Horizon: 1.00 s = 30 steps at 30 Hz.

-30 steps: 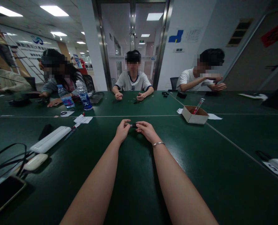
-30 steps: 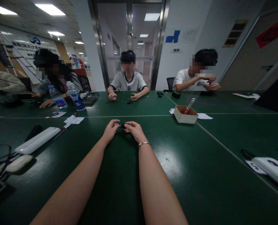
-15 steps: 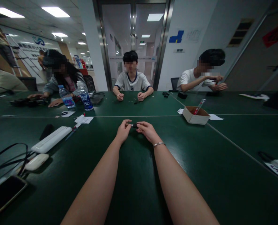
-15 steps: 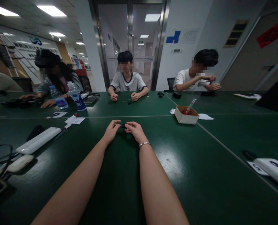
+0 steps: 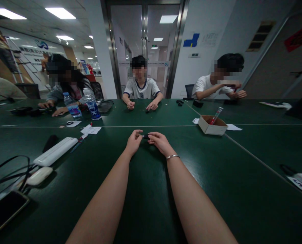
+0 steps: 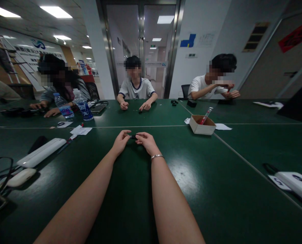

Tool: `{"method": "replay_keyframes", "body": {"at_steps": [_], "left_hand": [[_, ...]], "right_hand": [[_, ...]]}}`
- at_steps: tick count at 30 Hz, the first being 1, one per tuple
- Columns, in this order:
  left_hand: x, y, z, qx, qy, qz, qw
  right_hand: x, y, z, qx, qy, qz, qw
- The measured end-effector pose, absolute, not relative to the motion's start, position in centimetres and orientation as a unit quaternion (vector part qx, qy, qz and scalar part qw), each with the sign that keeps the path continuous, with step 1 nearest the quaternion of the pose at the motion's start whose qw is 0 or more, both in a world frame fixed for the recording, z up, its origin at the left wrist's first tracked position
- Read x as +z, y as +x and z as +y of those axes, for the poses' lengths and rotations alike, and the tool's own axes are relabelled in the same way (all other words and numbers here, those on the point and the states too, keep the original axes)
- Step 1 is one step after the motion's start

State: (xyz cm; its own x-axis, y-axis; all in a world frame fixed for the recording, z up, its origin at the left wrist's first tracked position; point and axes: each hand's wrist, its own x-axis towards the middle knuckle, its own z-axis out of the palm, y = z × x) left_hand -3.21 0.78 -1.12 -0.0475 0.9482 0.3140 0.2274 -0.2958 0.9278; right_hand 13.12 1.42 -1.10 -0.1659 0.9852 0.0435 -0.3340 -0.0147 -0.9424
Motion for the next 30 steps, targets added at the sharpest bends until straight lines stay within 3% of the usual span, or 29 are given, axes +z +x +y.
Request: {"method": "replay_keyframes", "body": {"at_steps": [30], "left_hand": [[-1.15, -3.28, 0.57, 0.519, 0.591, 0.490, 0.377]], "right_hand": [[-1.17, 13.17, 1.39, 0.612, -0.355, -0.458, 0.538]]}}
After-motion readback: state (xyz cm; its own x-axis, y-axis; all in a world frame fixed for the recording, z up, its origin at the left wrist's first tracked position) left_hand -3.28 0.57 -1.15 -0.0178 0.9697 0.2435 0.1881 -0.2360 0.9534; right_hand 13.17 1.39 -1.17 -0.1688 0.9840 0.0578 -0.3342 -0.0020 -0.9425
